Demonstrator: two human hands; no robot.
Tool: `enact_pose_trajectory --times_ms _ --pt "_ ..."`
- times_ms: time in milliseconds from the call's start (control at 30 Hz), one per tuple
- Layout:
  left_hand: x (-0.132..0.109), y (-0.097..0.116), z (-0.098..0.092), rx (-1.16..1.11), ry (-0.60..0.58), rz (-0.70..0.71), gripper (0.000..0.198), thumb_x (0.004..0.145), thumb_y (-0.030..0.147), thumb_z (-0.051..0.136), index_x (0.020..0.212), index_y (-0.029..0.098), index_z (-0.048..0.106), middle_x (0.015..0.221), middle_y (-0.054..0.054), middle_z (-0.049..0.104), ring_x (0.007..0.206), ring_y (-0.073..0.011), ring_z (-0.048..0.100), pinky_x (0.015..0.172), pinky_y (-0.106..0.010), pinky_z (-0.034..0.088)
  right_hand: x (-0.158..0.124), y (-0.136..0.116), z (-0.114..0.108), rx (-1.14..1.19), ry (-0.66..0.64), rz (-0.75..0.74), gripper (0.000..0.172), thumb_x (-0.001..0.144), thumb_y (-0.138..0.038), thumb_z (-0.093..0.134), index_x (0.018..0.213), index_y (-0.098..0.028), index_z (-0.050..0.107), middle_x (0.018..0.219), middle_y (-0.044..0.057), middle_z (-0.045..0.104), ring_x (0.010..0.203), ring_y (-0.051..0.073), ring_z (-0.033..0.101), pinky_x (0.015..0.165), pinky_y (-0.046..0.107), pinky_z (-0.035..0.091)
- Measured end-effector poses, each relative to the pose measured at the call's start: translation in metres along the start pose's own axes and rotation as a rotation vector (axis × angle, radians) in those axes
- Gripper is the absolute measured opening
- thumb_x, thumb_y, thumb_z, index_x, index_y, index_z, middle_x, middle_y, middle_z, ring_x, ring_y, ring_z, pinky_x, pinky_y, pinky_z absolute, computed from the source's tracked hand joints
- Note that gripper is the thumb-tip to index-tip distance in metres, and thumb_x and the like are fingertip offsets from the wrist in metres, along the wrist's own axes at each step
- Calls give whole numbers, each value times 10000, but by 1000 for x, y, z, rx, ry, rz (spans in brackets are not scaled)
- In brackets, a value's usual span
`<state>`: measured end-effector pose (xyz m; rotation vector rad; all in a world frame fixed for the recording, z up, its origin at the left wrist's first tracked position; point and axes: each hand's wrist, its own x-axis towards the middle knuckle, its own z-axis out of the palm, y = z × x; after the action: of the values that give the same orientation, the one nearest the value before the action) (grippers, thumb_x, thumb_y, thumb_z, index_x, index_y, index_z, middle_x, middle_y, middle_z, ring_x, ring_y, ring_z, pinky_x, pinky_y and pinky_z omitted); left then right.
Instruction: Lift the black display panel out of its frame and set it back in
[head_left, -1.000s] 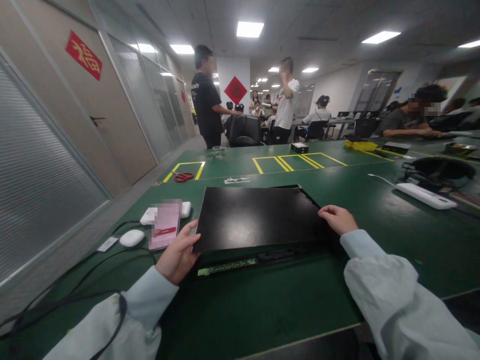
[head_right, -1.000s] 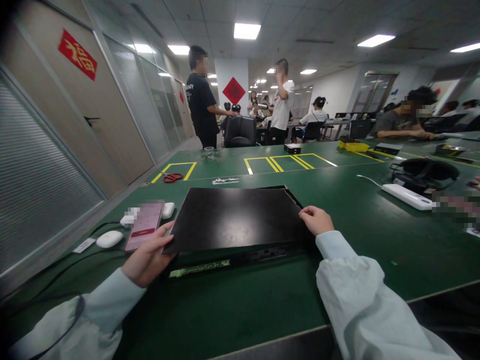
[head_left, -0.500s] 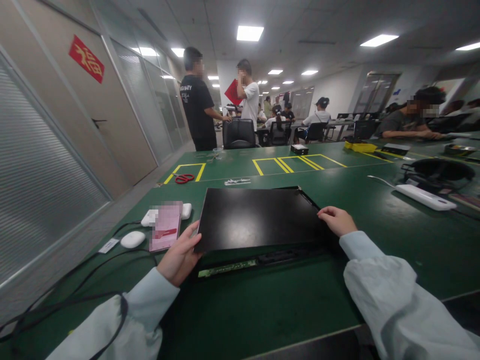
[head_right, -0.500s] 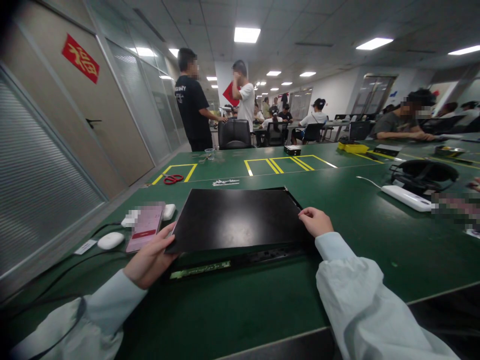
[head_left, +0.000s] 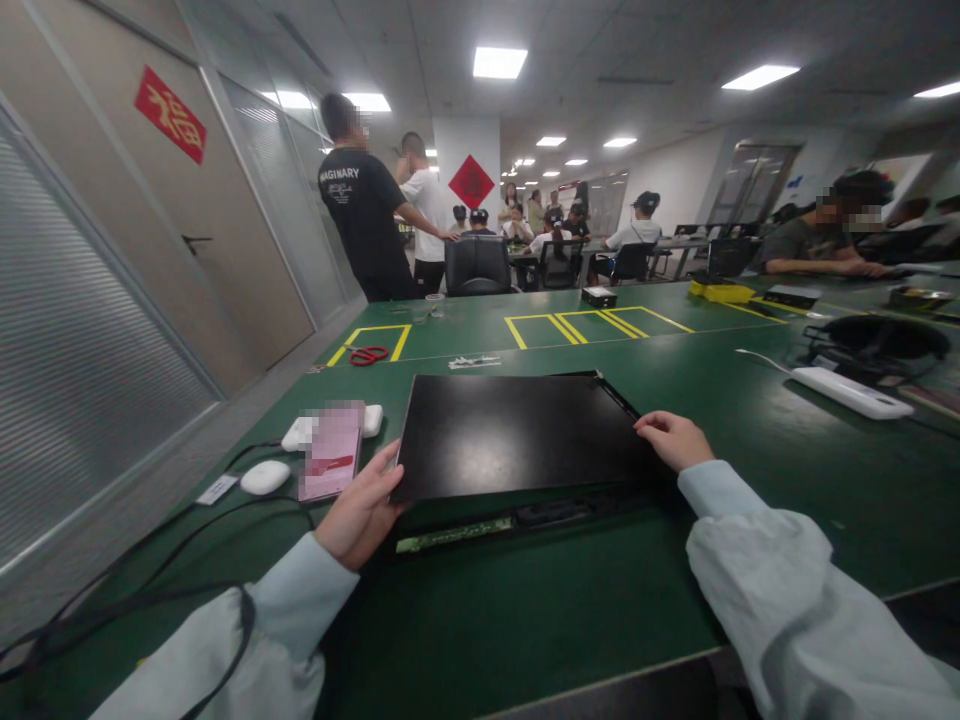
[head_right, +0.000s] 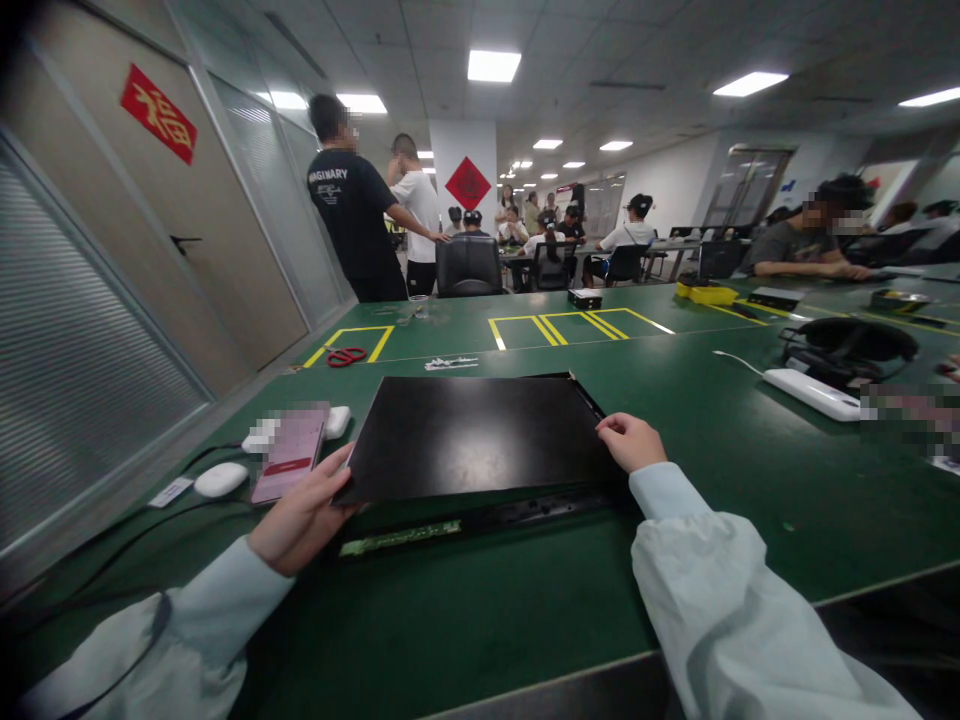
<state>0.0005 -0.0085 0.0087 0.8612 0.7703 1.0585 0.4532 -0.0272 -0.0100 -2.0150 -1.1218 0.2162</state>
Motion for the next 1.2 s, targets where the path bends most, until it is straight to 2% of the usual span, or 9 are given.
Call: enact_pose_trajectory --times_ms 367,1000,1200 --pt "2 -1 -7 67 20 -24 637 815 204 792 1418 219 587 1295 -112 722 1207 -299 673 931 -368 595 0 -2 -2 -33 -18 4 115 621 -299 612 620 -259 720 663 16 694 685 196 605 675 317 435" --pt "5 -4 -11 98 15 -24 694 792 228 807 1436 190 552 1273 -117 731 1206 -295 672 947 -362 580 2 1 -2 -108 -38 18 123 684 -268 624 668 -248 745 720 18 726 716 189 636 678 292 448" --pt "3 -3 -8 112 39 -20 712 764 246 822 1426 203 563 1270 -116 734 1202 -309 676 990 -405 565 3 2 -2 -106 -45 14 115 688 -257 636 668 -249 748 715 17 727 717 192 643 686 296 446"
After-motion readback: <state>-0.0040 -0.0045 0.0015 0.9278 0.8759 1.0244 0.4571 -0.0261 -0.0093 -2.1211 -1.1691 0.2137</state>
